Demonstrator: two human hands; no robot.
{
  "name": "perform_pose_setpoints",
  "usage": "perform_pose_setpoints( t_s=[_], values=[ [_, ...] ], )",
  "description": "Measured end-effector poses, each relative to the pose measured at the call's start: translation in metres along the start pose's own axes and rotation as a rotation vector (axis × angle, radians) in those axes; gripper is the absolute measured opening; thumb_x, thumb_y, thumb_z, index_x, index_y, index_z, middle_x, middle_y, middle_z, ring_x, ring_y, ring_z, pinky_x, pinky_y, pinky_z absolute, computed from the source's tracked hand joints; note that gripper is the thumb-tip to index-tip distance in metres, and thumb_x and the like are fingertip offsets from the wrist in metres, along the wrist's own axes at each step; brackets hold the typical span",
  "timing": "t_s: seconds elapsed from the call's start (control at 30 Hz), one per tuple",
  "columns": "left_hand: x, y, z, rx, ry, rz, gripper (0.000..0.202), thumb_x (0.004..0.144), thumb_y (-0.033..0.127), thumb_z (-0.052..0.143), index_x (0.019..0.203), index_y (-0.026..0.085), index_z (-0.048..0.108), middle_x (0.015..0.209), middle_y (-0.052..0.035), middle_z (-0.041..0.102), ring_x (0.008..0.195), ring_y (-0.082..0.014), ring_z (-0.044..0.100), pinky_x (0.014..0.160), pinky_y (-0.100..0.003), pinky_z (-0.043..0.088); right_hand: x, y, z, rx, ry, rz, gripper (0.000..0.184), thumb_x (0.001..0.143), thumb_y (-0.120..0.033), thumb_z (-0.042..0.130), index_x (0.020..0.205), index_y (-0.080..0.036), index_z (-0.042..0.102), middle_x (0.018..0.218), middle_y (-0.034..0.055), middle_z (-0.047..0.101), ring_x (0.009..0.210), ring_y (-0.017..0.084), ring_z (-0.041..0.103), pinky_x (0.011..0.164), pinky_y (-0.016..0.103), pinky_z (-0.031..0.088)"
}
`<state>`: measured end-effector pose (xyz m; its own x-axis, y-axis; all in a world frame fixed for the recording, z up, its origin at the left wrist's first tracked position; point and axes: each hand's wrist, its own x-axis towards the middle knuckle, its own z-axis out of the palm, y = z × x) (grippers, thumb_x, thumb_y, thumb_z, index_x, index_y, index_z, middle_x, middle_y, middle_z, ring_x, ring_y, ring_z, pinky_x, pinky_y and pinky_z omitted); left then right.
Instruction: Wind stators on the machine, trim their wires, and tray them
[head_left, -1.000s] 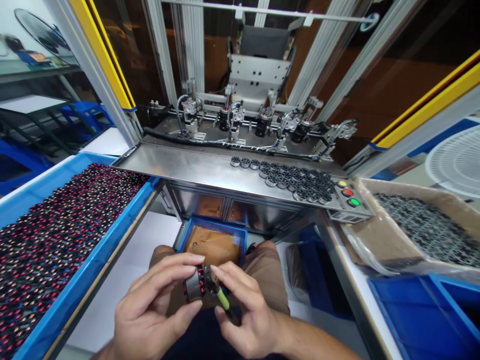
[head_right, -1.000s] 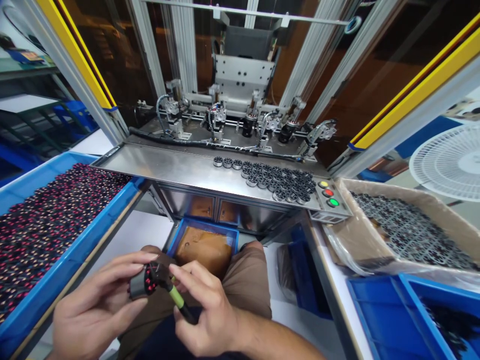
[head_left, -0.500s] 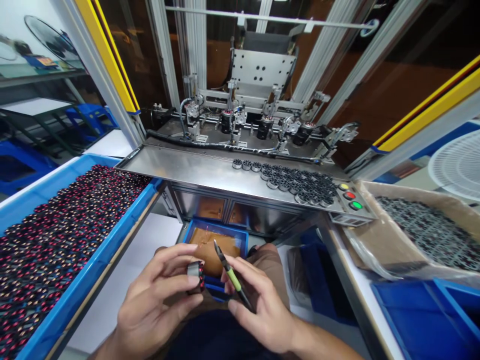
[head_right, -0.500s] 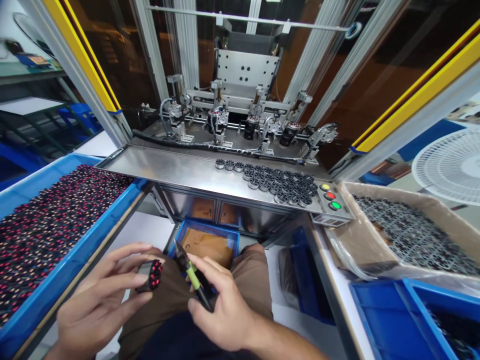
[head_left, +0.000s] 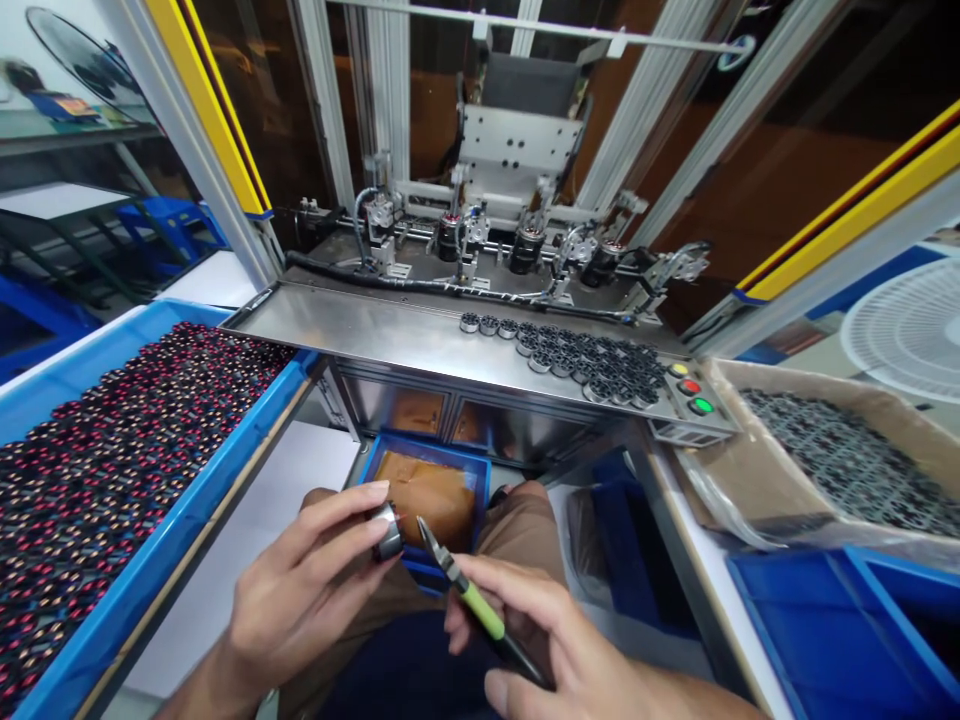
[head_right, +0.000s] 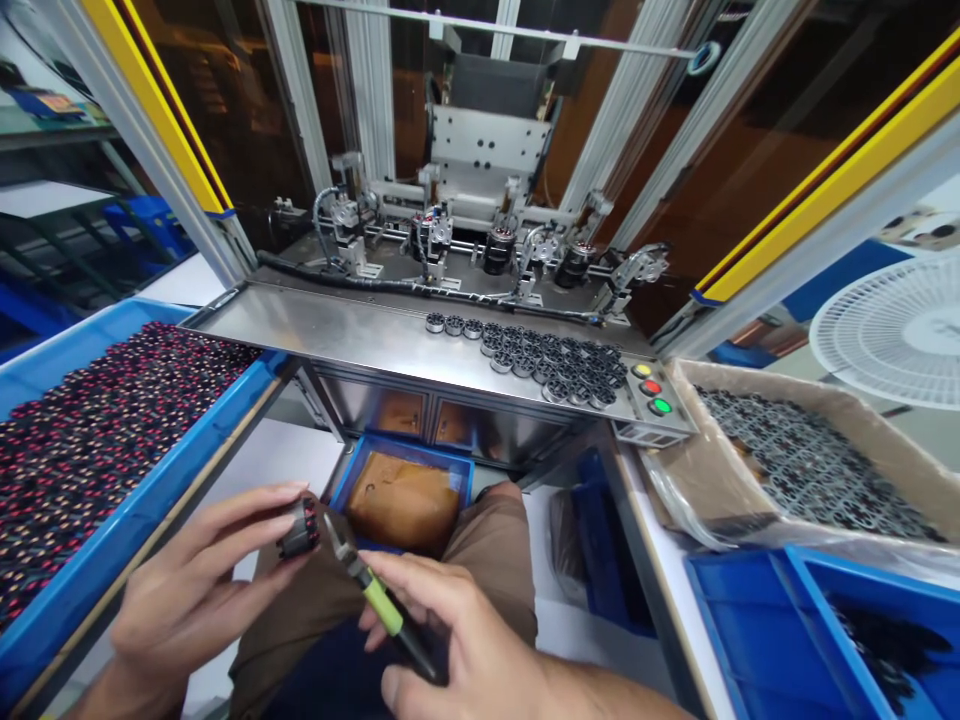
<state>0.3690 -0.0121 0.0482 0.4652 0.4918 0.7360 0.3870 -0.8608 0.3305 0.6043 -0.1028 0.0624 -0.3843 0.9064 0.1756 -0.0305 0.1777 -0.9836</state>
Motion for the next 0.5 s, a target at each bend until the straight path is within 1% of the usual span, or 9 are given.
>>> perform_pose_setpoints(
  t_s=[0.1,0.2,0.37,0.43,0.5],
  values=[
    [-0.0001,0.0002,-0.0020,-0.010,-0.005,0.015,0.041,0.076,0.001,0.071,0.113,0.014,0.061,0.118,-0.0082,0.067,0.110,-0.0148,0.066,0.104,-0.022,0.048,-0.0011,0.0006,0.0010,0.044,-0.042,0.028,0.064,0.082,-0.014,0.057,0.144,-0.023,0.042,0.107,0.0109,0.062,0.096,0.020,0.064,0.088,0.039,0.053],
    [-0.0023,-0.0001,-0.0036,-0.031,-0.002,0.022,0.046,0.074,-0.008,0.066,0.114,0.014,0.060,0.117,-0.0088,0.068,0.115,-0.0157,0.064,0.106,-0.025,0.048,-0.0012,0.0009,0.0022,0.049,-0.052,0.059,0.062,0.085,-0.020,0.057,0.145,-0.022,0.041,0.109,0.0114,0.061,0.098,0.019,0.063,0.090,0.039,0.051],
    [-0.0076,-0.0005,-0.0038,-0.229,0.034,-0.031,0.059,0.071,-0.016,0.062,0.119,0.016,0.052,0.118,-0.0104,0.069,0.114,-0.0190,0.065,0.100,-0.033,0.054,0.0002,-0.0004,0.0034,0.065,-0.069,0.096,0.063,0.084,-0.022,0.057,0.145,-0.022,0.041,0.110,0.0119,0.061,0.098,0.020,0.062,0.091,0.040,0.050],
    [-0.0083,0.0002,-0.0037,-0.270,0.044,-0.036,0.061,0.069,-0.018,0.061,0.119,0.017,0.050,0.119,-0.0118,0.069,0.114,-0.0208,0.065,0.099,-0.036,0.056,0.0015,-0.0007,0.0039,0.067,-0.077,0.102,0.064,0.084,-0.021,0.057,0.145,-0.022,0.040,0.110,0.0118,0.060,0.098,0.020,0.062,0.091,0.040,0.050],
    [-0.0078,0.0013,-0.0038,-0.284,0.042,-0.037,0.060,0.069,-0.018,0.061,0.117,0.017,0.050,0.119,-0.0125,0.069,0.114,-0.0214,0.065,0.097,-0.037,0.057,0.0032,-0.0009,0.0046,0.077,-0.080,0.087,0.065,0.083,-0.017,0.056,0.145,-0.023,0.040,0.109,0.0108,0.060,0.097,0.019,0.061,0.090,0.039,0.050]
  ],
)
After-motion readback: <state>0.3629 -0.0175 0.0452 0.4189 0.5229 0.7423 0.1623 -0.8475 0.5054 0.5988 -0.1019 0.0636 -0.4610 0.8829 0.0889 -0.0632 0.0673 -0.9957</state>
